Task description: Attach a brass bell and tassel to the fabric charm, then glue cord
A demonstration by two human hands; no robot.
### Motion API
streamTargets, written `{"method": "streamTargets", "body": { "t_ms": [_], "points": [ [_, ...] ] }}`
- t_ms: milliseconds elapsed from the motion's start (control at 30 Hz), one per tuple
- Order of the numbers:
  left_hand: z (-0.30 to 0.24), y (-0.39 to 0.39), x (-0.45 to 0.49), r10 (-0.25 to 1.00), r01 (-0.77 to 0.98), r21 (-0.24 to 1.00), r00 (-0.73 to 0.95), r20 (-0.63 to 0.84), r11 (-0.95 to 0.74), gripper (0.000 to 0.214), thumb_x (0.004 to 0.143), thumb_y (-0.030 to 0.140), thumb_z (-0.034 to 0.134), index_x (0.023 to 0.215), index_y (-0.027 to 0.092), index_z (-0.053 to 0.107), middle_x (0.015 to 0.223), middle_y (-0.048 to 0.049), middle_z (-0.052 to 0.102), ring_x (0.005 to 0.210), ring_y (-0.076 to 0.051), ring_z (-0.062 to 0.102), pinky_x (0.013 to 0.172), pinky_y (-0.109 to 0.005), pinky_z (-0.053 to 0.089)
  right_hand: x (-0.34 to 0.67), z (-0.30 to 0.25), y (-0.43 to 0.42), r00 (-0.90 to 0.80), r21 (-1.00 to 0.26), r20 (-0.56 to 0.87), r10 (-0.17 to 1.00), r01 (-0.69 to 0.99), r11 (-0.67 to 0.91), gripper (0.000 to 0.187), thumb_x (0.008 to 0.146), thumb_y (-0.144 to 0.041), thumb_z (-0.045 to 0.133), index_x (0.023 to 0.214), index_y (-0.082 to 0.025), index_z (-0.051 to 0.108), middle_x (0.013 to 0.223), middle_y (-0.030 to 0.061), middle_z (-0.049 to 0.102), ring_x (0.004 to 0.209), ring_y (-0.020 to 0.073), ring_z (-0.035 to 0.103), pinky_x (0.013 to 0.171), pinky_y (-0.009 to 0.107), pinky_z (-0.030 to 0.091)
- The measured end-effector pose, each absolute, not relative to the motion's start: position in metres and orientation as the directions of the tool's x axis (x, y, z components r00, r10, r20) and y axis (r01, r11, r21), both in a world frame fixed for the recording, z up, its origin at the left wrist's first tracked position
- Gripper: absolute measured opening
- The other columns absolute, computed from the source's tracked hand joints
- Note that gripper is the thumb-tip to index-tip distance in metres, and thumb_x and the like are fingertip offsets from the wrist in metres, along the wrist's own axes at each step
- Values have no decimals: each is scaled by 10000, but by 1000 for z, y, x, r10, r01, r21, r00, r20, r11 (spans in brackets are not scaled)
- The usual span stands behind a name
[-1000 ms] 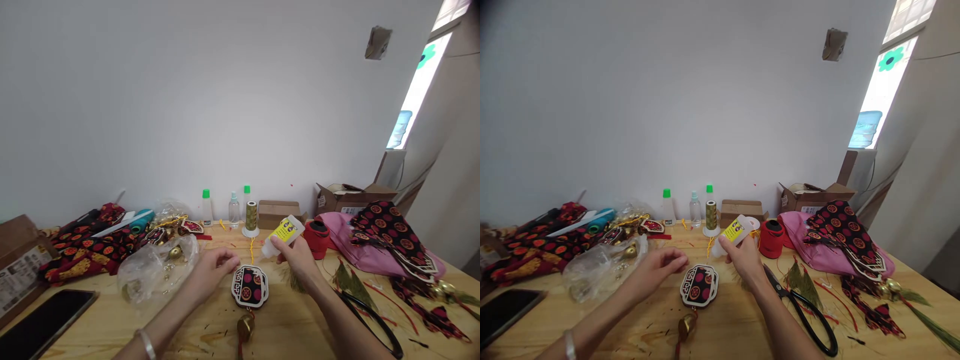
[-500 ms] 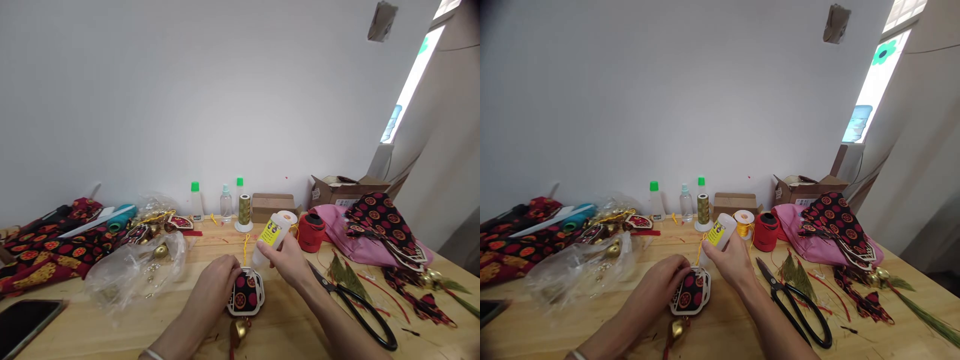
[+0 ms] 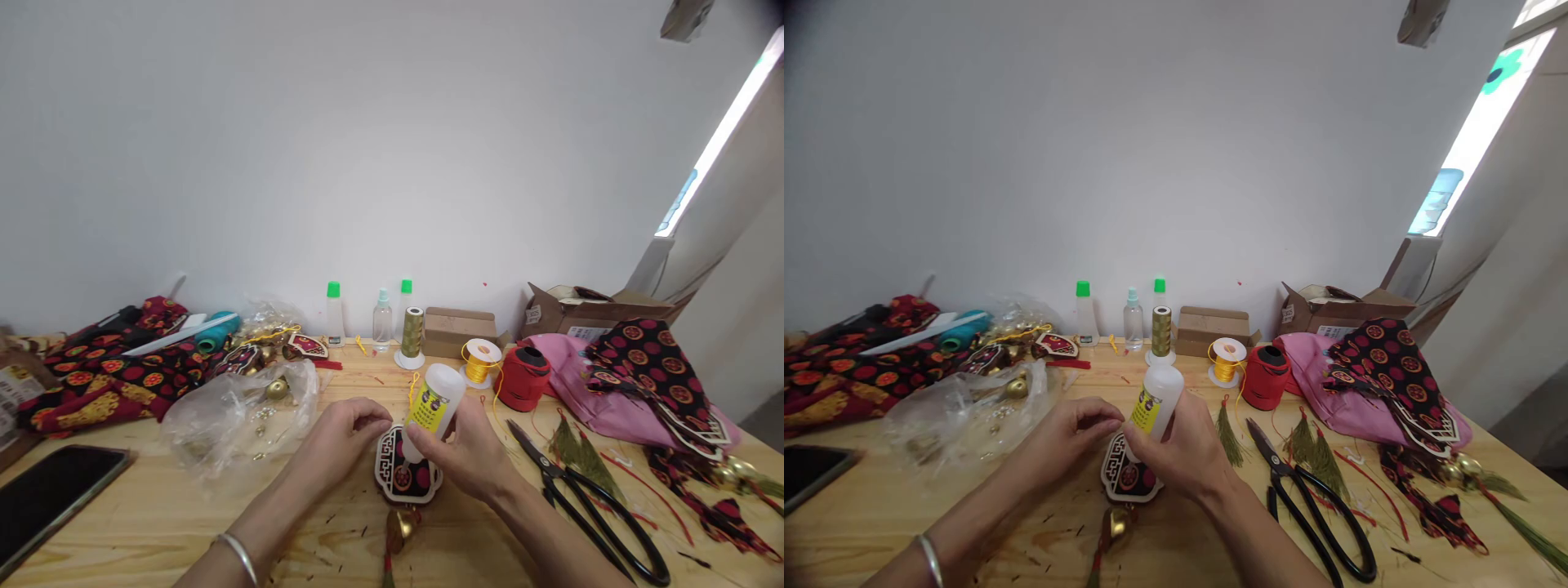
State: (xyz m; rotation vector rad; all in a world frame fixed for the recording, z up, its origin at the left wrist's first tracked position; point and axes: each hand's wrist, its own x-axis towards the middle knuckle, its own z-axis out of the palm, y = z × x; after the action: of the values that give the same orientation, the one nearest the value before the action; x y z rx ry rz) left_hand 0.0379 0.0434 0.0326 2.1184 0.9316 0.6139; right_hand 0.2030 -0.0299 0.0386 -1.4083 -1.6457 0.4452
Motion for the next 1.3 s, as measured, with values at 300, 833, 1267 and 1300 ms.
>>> {"method": "streamTargets", "body": {
  "t_ms": [300, 833, 1267, 1300],
  "points": [
    [29, 41, 41, 750, 376, 777, 637, 179, -505, 182, 755, 275, 478, 759, 180, 633, 769, -10, 665, 733, -156, 581, 665, -238, 430, 199, 41, -32, -19, -696, 397, 917, 645, 315, 115, 695, -278, 528, 664, -171, 502, 587, -13, 537, 517, 110, 492, 438, 194, 370],
    [18, 47, 42, 642, 203, 785, 707, 296, -585, 172, 754, 246, 470, 737, 169, 622, 786, -22, 629, 766, -152, 557, 724, -246, 417, 202, 48, -34, -56, -742, 347, 936, 594, 310, 261, 658, -233, 607, 893, -180, 507, 797, -1, 588, 727, 148, 547, 643, 270, 451],
    [16, 30, 47, 612, 350, 584, 715, 339, -732, 171, 796, 213, 414, 874, 195, 565, 904, -37, 577, 873, -167, 498, 782, -270, 383, 191, 49, -40, 46, -836, 392, 919, 433, 336, 297, 653, -273, 636, 902, -181, 503, 819, 5, 615, 742, 161, 592, 662, 274, 484],
    [14, 30, 48, 611, 368, 562, 717, 335, -740, 171, 803, 208, 406, 875, 188, 560, 898, -39, 566, 864, -166, 492, 773, -273, 386, 192, 48, -41, 72, -843, 396, 916, 424, 331, 296, 657, -283, 632, 900, -179, 497, 818, 9, 618, 740, 163, 596, 661, 276, 486]
  ]
}}
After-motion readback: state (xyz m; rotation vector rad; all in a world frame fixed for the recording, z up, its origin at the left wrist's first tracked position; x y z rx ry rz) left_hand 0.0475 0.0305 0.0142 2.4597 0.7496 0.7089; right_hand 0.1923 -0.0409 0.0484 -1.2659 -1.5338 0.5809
